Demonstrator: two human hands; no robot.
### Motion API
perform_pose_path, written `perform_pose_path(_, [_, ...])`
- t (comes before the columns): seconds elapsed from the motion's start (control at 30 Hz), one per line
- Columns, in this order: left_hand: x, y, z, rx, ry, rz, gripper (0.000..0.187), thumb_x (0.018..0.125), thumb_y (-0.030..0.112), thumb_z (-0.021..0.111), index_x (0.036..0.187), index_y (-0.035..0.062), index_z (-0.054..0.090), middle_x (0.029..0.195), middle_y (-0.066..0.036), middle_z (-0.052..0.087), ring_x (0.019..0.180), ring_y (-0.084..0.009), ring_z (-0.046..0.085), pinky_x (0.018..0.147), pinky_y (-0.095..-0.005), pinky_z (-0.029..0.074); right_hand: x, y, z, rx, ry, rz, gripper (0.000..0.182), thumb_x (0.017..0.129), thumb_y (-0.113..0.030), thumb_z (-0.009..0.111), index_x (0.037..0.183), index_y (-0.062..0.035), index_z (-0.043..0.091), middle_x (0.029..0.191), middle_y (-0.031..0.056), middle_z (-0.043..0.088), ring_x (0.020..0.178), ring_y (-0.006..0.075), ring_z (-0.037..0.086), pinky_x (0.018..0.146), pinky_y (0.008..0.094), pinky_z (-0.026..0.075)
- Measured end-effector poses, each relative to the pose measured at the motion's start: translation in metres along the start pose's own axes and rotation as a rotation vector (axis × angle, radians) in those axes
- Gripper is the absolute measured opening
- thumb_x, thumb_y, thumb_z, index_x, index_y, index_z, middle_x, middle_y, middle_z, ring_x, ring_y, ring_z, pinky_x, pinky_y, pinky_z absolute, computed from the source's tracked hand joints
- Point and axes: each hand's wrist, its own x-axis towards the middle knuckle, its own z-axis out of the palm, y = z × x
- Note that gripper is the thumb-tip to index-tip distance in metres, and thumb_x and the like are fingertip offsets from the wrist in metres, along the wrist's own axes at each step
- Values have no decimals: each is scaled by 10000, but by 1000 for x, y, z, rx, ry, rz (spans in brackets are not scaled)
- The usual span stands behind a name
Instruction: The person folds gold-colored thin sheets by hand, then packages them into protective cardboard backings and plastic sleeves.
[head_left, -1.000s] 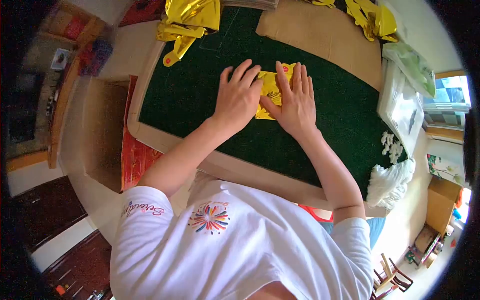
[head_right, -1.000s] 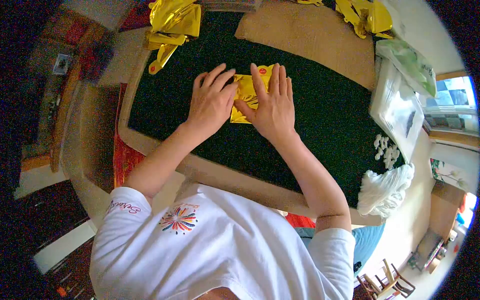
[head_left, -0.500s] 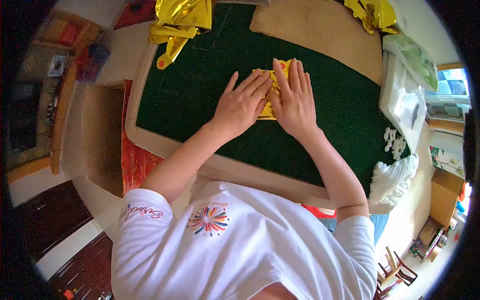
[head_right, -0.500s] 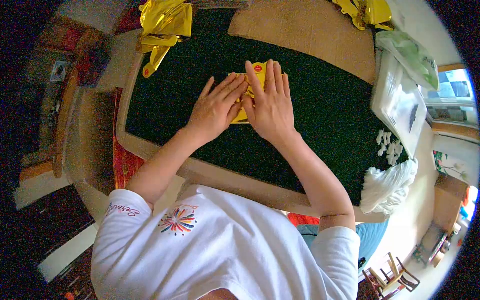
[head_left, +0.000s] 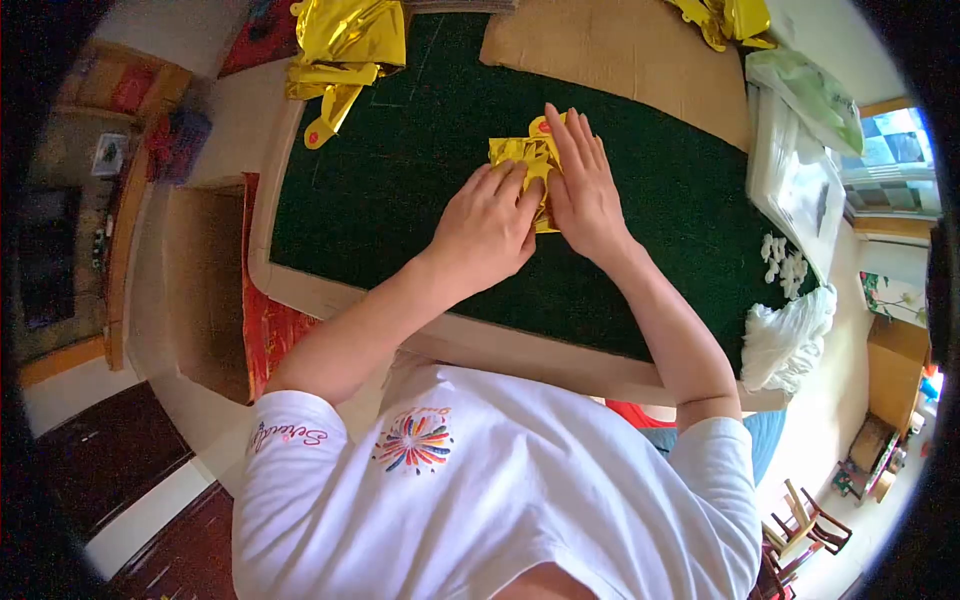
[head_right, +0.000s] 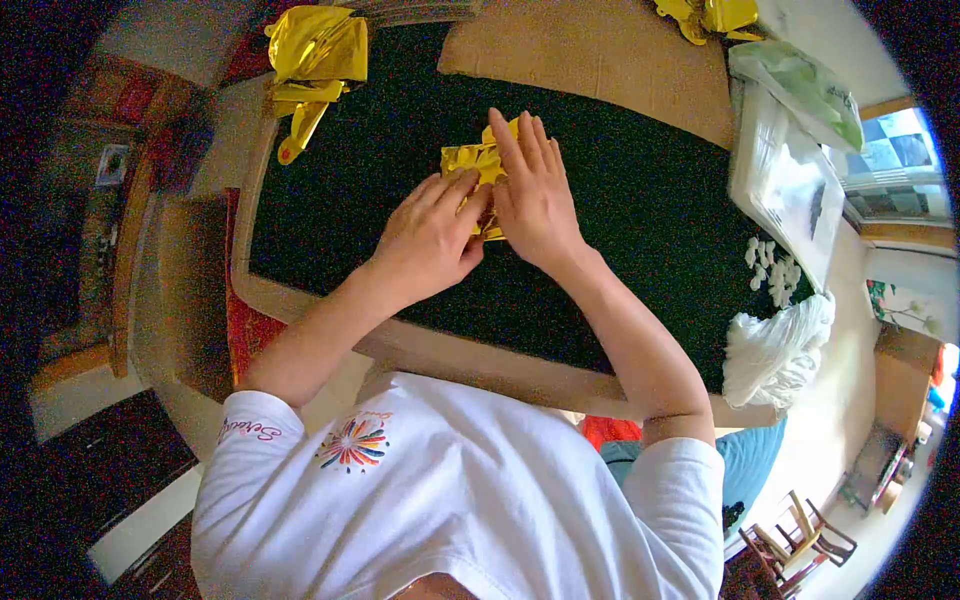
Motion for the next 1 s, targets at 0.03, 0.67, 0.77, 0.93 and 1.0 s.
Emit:
perform_pose_path(0.03, [1, 1, -1, 27, -13, 24, 482, 752, 143, 699, 1183, -33, 573, 1191, -277, 572, 1172, -384, 536, 1056, -473, 393, 1, 3, -3, 104, -7, 10, 665, 918, -56, 466, 1535, -122, 229, 1513, 278, 288, 1430, 416, 253, 1173, 489, 216])
perform_pose_path(0.67, [14, -6, -9, 74, -182, -30, 297, 853, 85, 542, 1125, -24, 591, 1145, -209, 607, 1089, -310, 614, 969, -421, 484, -2, 9, -37, 10, -424, -286, 937, 780, -238, 762, 1542, -126, 229, 1582, 208, 193, 1480, 366, 138, 1196, 496, 129])
perform_pose_path(0.77, [12, -13, -10, 56, -160, 9, 237, 841, 70, 548, 1058, -6, 602, 1117, -194, 616, 1083, -308, 616, 963, -412, 487, -5, 8, -32, -51, -361, -294, 872, 780, -116, 693, 1534, -132, 257, 1568, 218, 227, 1469, 377, 175, 1189, 517, 157])
perform_pose_path(0.93, [20, -39, -49, -319, -341, 126, 414, 845, 198, 696, 1204, 10, 613, 1217, -169, 629, 1140, -330, 607, 1005, -396, 469, -7, 1, -33, -126, -317, -252, 785, 782, -27, 606, 1508, -130, 327, 1558, 221, 250, 1458, 383, 209, 1183, 524, 173])
perform_pose_path(1.0, [41, -60, -67, -547, -259, -17, 391, 863, 234, 672, 1198, 37, 625, 1198, -161, 641, 1099, -310, 625, 939, -409, 497, -7, 6, -33, -72, -292, -243, 758, 789, -28, 593, 1499, -128, 347, 1554, 223, 257, 1455, 386, 218, 1181, 526, 177])
